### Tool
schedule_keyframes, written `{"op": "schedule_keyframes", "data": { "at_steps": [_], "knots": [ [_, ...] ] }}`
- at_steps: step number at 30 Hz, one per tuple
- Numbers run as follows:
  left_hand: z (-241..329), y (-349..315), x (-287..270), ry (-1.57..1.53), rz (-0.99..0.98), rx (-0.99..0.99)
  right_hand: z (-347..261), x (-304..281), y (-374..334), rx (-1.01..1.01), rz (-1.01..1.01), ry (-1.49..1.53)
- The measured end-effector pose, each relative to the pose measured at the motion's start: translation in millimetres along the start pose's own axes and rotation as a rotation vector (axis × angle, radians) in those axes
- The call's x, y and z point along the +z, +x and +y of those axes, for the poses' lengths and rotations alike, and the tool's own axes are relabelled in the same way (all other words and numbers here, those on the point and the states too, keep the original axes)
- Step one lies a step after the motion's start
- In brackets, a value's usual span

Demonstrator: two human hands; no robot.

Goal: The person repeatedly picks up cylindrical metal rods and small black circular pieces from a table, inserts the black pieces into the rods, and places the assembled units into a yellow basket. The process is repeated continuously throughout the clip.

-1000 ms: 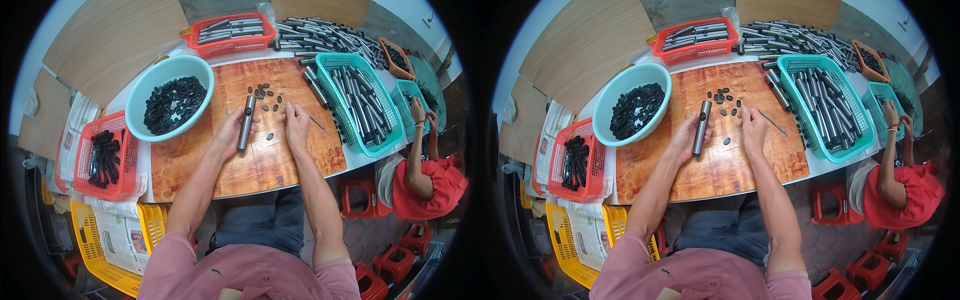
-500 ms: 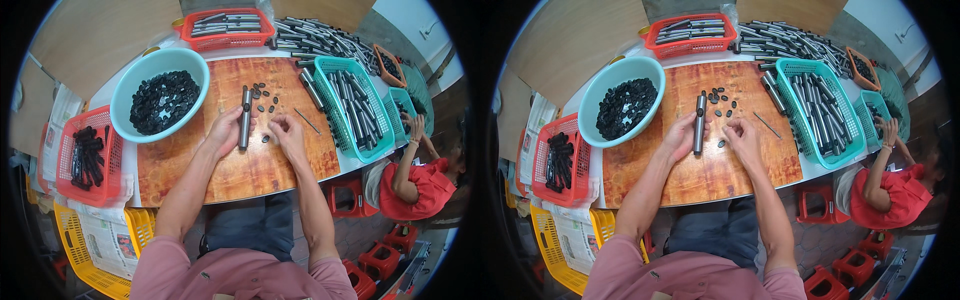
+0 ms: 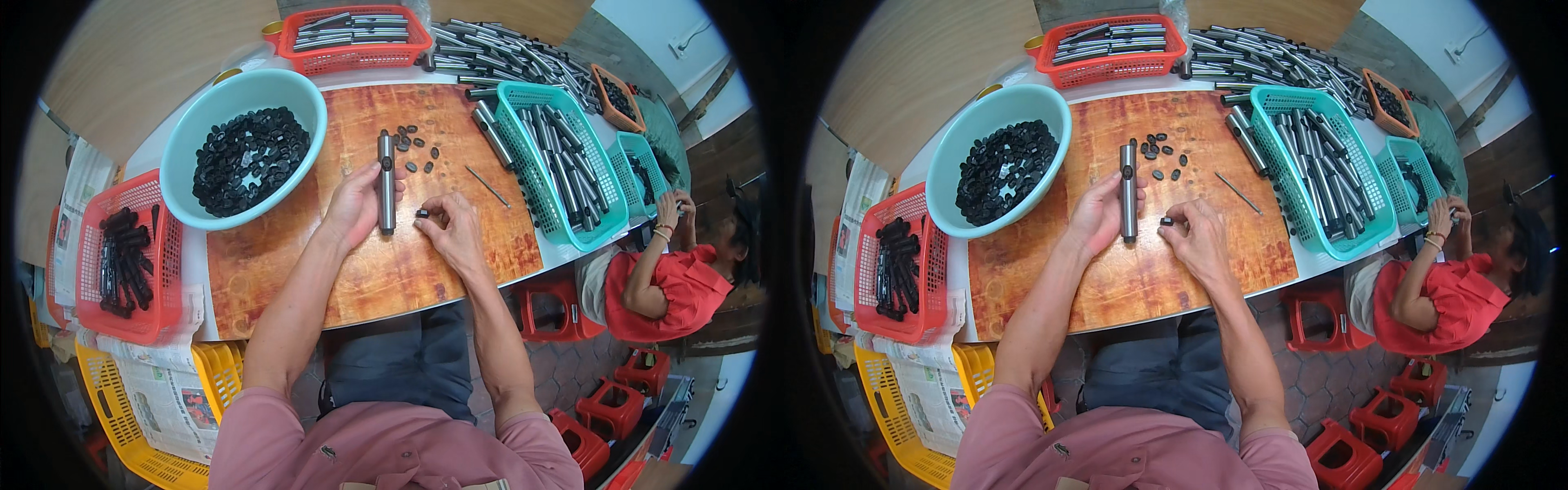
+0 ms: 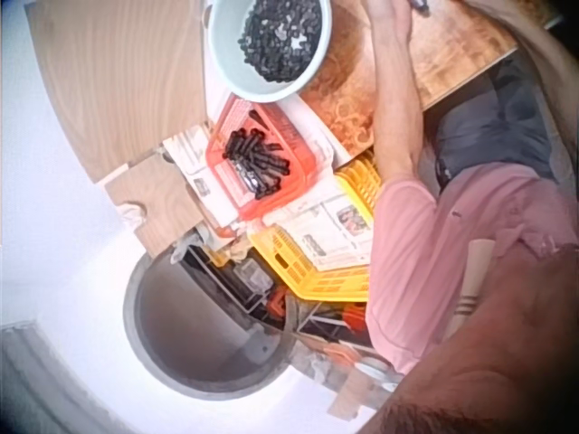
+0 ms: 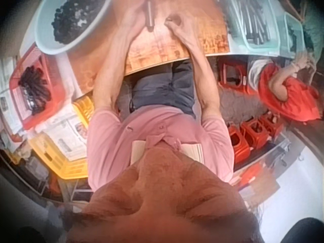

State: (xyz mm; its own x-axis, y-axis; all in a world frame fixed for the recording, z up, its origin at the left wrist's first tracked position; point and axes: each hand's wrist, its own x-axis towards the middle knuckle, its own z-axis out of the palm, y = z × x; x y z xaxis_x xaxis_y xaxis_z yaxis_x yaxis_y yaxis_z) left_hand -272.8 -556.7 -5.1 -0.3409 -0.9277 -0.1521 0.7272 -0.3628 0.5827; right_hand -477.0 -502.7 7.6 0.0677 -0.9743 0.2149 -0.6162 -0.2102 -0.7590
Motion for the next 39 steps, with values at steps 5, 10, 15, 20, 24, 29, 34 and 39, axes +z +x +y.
{"op": "schedule_keyframes", "data": {
  "at_steps": [5,10,15,20,24,29,34,39],
  "knots": [
    [-1,0,1,0.001,0.002,0.0,6,2,-5,0.021,0.054,0.022],
    [-1,-2,0,0.005,-0.003,-0.007,-1,1,-9,-0.116,0.203,-0.234],
    [-1,-1,-1,-0.027,-0.012,-0.005,-8,-1,-10,-0.214,0.14,-0.207],
    [-2,3,-2,-0.012,-0.008,-0.007,3,-14,-4,-0.049,-0.038,0.083],
    [1,1,2,0.0,0.018,0.0,-9,-25,8,-0.124,-0.228,-0.019],
    [0,2,-2,-0.023,-0.023,-0.013,-5,-19,18,-0.238,-0.285,-0.162],
    [1,1,0,-0.003,-0.021,0.002,-9,-17,20,-0.079,-0.231,-0.073],
    [1,-1,4,0.003,-0.01,-0.023,-1,-23,21,-0.075,-0.283,-0.027]
  ]
}}
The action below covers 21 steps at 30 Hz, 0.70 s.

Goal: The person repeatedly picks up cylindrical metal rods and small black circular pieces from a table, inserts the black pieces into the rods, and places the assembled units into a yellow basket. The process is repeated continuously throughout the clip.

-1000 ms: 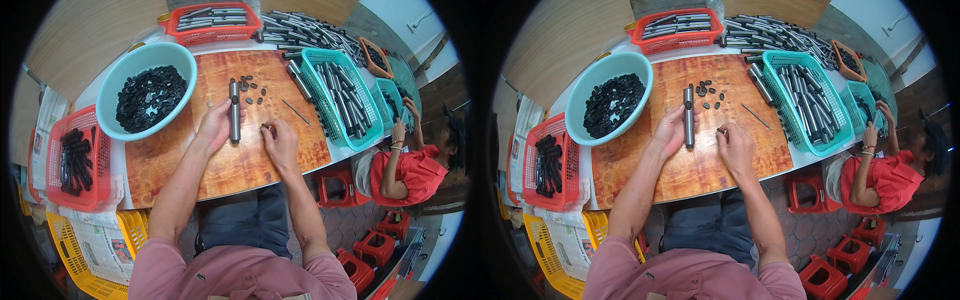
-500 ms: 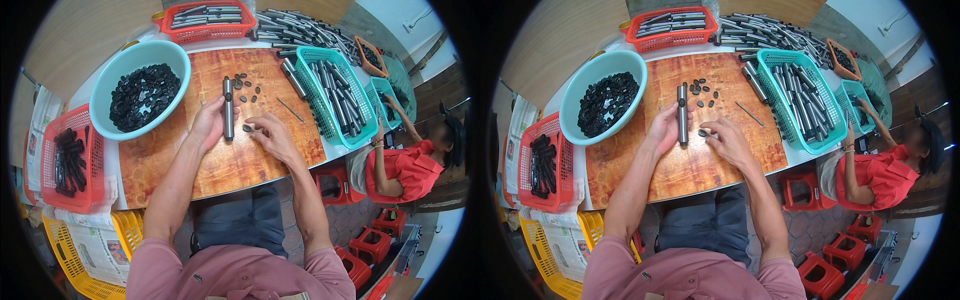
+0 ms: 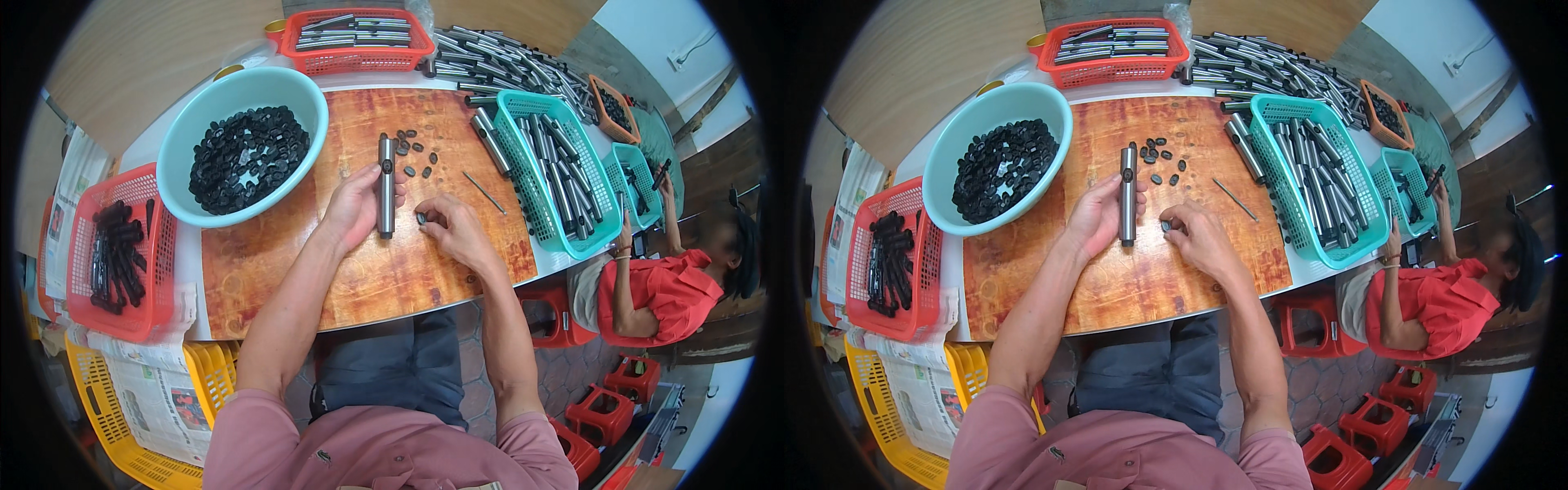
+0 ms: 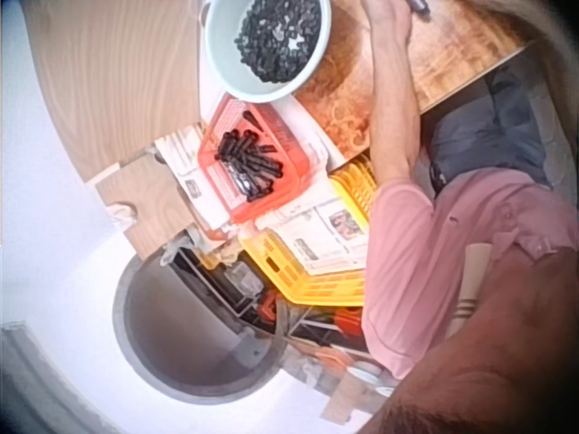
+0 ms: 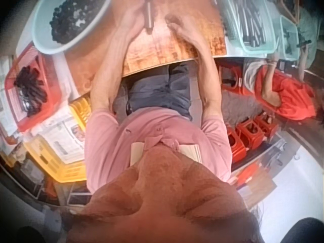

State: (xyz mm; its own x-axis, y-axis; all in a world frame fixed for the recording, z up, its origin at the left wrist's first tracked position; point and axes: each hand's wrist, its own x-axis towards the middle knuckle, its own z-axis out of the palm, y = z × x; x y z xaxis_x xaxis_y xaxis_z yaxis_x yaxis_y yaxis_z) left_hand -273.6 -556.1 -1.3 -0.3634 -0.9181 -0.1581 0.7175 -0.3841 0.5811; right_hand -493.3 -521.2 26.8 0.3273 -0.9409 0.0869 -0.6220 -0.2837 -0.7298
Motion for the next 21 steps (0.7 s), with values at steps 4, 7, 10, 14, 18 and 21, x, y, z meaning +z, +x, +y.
{"op": "schedule_keyframes", "data": {
  "at_steps": [4,7,10,14,18,21],
  "knots": [
    [-1,0,0,0.001,-0.04,-0.032,-7,-5,2,0.038,-0.039,-0.017],
    [-2,0,0,0.004,-0.056,-0.028,-15,-6,1,0.092,-0.004,0.016],
    [-2,-1,3,0.015,-0.068,-0.016,-13,-5,0,0.087,0.01,-0.018],
    [-3,0,4,-0.047,-0.093,-0.032,-11,-5,-2,0.073,0.075,-0.057],
    [-4,-1,5,-0.032,-0.091,-0.047,-21,-4,3,0.013,0.261,-0.017],
    [-7,-1,4,-0.041,-0.12,-0.061,-38,-4,13,-0.128,0.343,-0.032]
  ]
}}
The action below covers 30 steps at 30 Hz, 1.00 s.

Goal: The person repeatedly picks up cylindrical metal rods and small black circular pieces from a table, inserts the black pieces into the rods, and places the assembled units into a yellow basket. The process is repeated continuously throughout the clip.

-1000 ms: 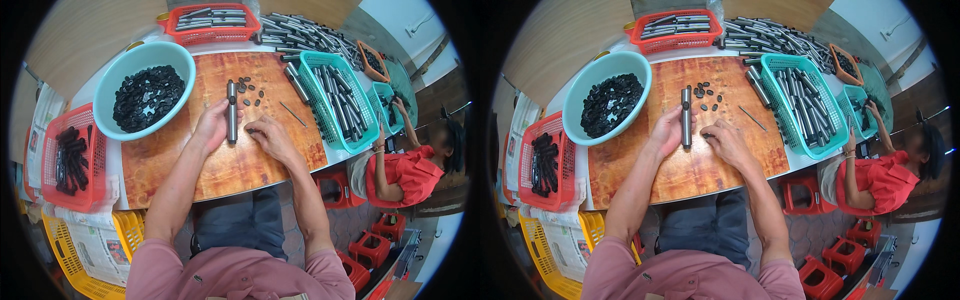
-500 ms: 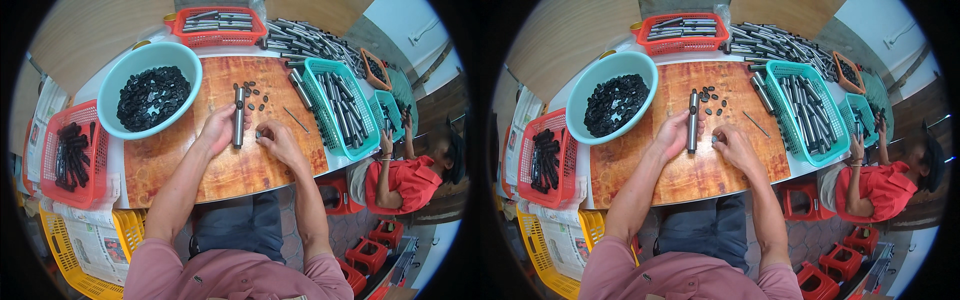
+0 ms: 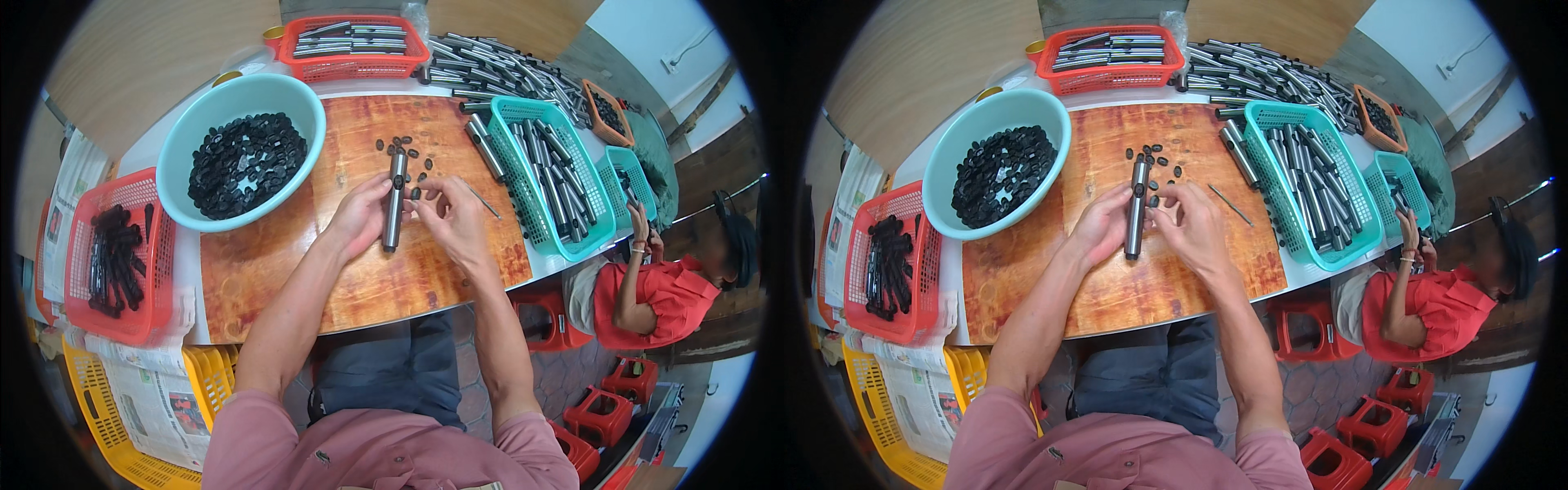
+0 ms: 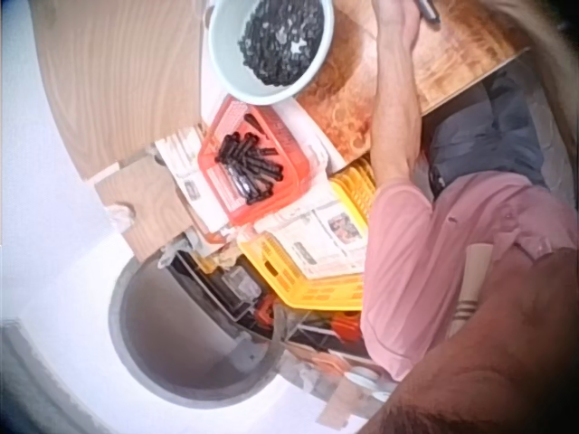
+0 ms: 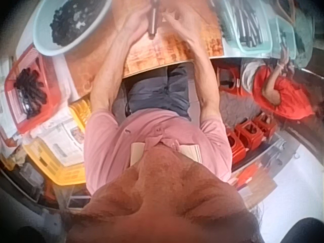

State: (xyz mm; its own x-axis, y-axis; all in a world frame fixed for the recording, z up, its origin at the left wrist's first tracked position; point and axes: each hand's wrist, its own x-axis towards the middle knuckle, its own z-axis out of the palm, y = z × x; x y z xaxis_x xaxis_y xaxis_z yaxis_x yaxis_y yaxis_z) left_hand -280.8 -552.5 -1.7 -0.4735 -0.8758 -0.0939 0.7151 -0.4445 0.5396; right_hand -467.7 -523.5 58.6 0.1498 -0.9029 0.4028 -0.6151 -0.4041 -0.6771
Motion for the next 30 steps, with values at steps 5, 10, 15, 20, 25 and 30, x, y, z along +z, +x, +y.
{"op": "schedule_keyframes", "data": {
  "at_steps": [5,10,15,20,25,30],
  "knots": [
    [-2,-2,6,0.025,-0.062,0.014,-8,10,8,-0.134,0.022,-0.086],
    [-7,-1,0,0.001,-0.056,-0.005,-8,13,6,-0.199,0.045,-0.16],
    [-9,-2,7,0.047,-0.012,-0.004,-8,10,3,-0.247,0.062,-0.26],
    [-7,-5,7,0.069,0.011,-0.037,-9,7,1,-0.207,0.047,-0.241],
    [-7,-5,13,0.135,0.081,-0.041,-9,5,1,-0.202,0.063,-0.221],
    [-9,-4,15,0.198,0.084,-0.009,-11,6,1,-0.205,0.101,-0.222]
  ]
}}
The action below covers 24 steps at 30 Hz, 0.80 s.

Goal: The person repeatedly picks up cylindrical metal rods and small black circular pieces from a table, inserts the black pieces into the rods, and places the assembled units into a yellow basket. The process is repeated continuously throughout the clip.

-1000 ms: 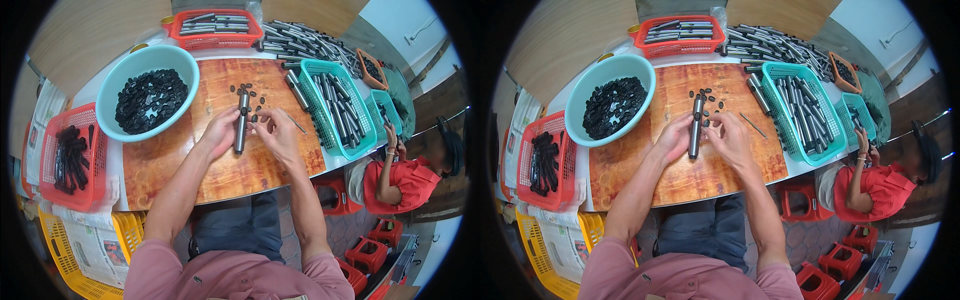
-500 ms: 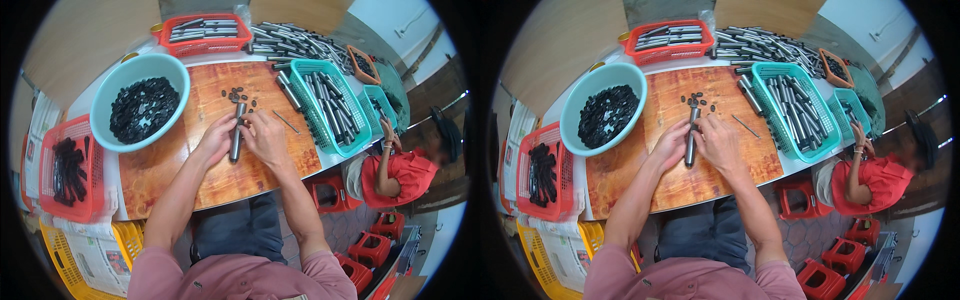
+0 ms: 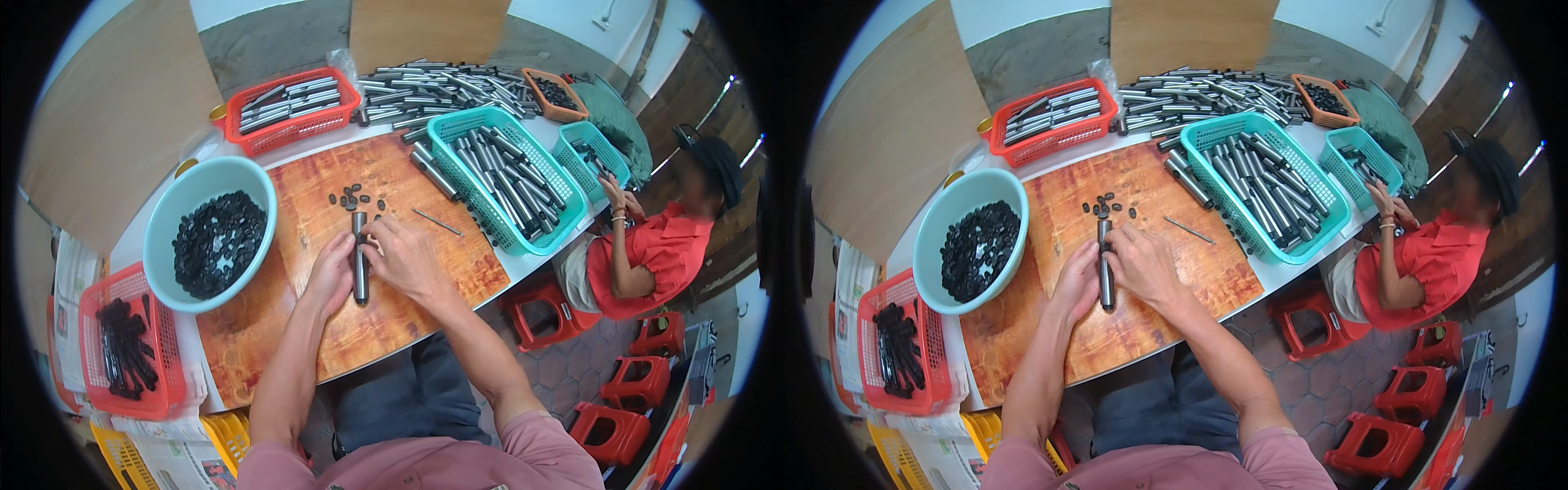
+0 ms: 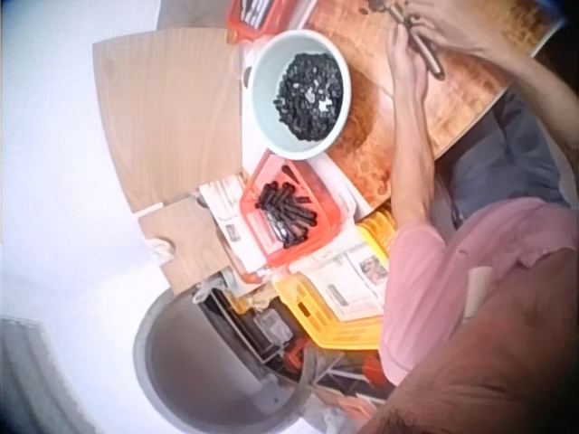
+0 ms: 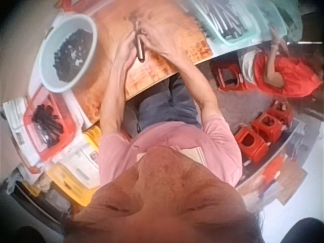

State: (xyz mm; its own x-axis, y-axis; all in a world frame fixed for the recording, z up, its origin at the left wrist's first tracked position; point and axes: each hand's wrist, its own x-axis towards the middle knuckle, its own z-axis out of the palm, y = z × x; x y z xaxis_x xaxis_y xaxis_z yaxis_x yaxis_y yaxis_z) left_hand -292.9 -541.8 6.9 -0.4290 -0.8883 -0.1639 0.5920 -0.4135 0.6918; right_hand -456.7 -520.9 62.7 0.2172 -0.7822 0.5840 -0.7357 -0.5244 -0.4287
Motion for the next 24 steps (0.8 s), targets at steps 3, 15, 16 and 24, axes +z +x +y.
{"op": "schedule_keyframes", "data": {
  "at_steps": [3,15,16,24],
  "knots": [
    [0,-3,2,0.079,0.028,0.018,2,7,-3,0.055,-0.003,0.064],
    [0,-5,-6,-0.05,-0.08,-0.066,19,17,0,0.355,-0.006,0.512],
    [0,-4,-7,-0.061,-0.084,-0.09,25,19,2,0.368,0.009,0.5],
    [2,-7,-7,-0.047,-0.083,-0.076,53,32,17,0.368,0.014,0.391]
  ]
}}
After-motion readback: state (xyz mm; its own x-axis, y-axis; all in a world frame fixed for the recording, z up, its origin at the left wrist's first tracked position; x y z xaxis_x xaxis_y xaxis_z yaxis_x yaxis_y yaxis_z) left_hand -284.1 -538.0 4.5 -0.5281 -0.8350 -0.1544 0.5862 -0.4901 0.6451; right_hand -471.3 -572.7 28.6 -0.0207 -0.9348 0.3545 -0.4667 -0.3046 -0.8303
